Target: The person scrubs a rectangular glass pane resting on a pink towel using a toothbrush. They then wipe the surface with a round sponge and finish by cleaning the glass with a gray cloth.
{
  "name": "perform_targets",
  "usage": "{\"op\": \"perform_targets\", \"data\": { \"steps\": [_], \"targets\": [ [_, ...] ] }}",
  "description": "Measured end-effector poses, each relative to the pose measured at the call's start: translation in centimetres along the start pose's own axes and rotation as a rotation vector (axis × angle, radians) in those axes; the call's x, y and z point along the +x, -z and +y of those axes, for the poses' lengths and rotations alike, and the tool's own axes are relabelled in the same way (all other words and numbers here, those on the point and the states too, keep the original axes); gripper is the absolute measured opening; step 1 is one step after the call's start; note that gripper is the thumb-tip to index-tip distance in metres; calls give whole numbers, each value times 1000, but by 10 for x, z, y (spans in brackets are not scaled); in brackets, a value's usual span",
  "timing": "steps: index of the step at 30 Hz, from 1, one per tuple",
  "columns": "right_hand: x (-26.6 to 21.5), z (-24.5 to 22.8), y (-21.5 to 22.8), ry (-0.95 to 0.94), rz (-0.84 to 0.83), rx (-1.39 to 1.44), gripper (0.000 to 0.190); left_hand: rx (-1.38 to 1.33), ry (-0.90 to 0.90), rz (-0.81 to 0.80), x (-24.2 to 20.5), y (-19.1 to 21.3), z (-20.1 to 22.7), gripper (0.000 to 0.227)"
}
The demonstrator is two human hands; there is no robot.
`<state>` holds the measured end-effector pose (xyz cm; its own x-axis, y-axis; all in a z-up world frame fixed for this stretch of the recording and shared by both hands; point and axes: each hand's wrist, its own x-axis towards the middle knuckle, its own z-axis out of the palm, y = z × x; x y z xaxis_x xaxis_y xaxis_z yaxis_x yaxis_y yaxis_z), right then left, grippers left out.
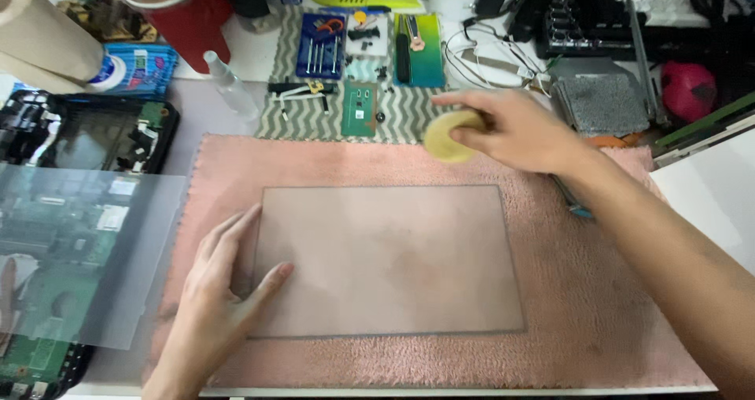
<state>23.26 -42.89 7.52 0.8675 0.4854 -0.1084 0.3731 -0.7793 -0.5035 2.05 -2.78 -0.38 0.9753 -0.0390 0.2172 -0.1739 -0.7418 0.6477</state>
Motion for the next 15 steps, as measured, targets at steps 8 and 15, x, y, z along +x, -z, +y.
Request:
{"op": "perform_targets", "data": {
  "steps": [8, 15],
  "targets": [
    [47, -4, -17, 51, 63, -45, 54, -101, -15, 12, -10, -6, 18, 80],
    [-27, -15, 3, 213, 164, -24, 44, -567, 361, -2, -9, -17, 17, 74]
  ]
}}
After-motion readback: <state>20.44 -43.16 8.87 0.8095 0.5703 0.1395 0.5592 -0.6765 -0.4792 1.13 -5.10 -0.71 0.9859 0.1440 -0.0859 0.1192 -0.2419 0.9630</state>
